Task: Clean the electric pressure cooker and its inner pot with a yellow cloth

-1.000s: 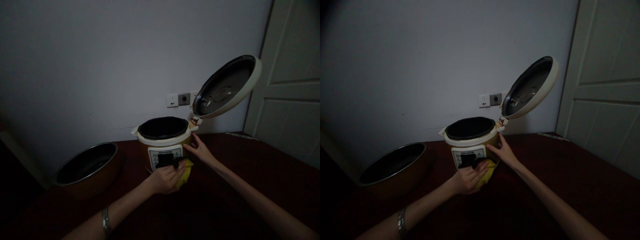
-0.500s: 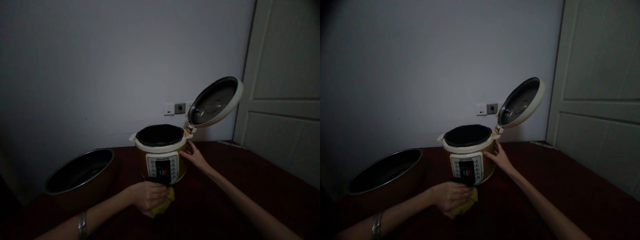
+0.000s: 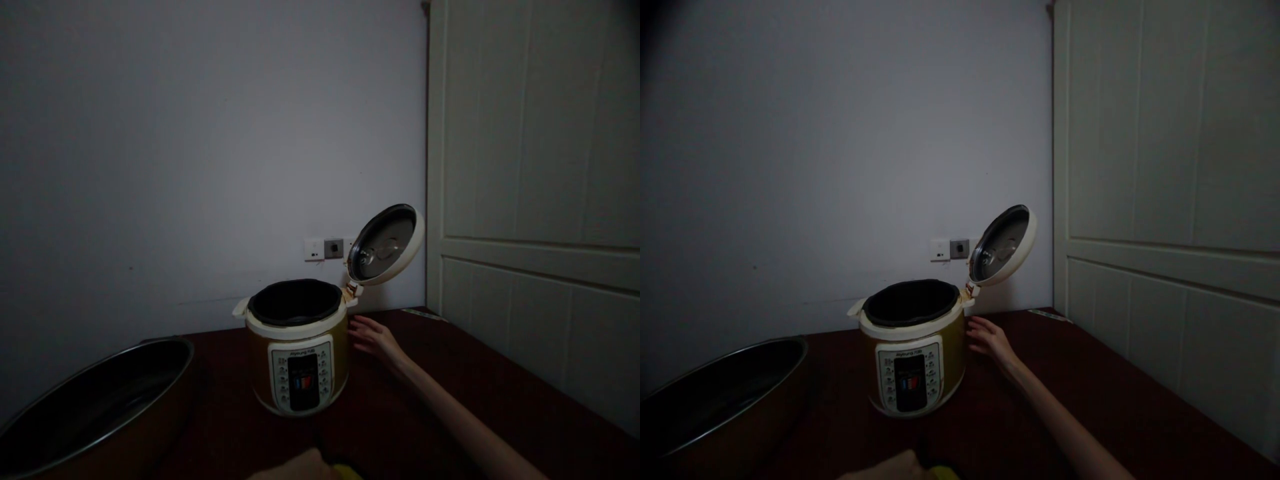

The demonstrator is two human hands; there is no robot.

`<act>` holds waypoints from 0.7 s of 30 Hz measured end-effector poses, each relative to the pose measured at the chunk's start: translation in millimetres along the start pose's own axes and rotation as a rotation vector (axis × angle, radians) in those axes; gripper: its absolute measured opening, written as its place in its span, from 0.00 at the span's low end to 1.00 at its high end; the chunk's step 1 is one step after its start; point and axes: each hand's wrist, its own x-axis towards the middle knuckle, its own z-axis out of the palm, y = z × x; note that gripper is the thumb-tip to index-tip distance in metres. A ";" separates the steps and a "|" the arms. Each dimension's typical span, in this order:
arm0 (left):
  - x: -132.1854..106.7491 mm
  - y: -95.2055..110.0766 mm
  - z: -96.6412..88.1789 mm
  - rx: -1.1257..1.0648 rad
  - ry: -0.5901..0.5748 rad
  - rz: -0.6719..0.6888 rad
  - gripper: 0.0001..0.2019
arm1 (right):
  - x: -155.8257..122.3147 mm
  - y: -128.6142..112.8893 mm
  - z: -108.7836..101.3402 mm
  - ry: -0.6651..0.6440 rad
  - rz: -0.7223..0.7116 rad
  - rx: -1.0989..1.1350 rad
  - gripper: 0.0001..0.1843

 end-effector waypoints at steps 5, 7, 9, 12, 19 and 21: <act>1.8 11.7 -85.9 -0.023 0.183 0.013 0.04 | -0.2 -25.1 -12.5 0.106 -0.028 0.023 0.20; -9.9 10.1 -136.7 -0.100 0.419 -0.017 0.07 | 2.8 -42.4 -19.7 0.155 -0.080 0.036 0.18; -25.8 -1.0 -178.1 -0.163 0.671 -0.102 0.12 | 9.3 -62.7 -28.7 0.208 -0.149 0.046 0.16; -51.9 -34.3 -206.8 -0.213 1.005 -0.374 0.14 | 25.3 -95.7 -43.8 0.309 -0.241 0.061 0.13; -96.7 -127.6 -161.5 -0.460 1.259 -1.086 0.22 | 68.7 -151.4 -66.0 0.500 -0.420 -0.139 0.10; -102.9 -148.0 -142.5 -0.449 1.263 -1.208 0.22 | 78.8 -156.8 -66.2 0.505 -0.443 -0.144 0.09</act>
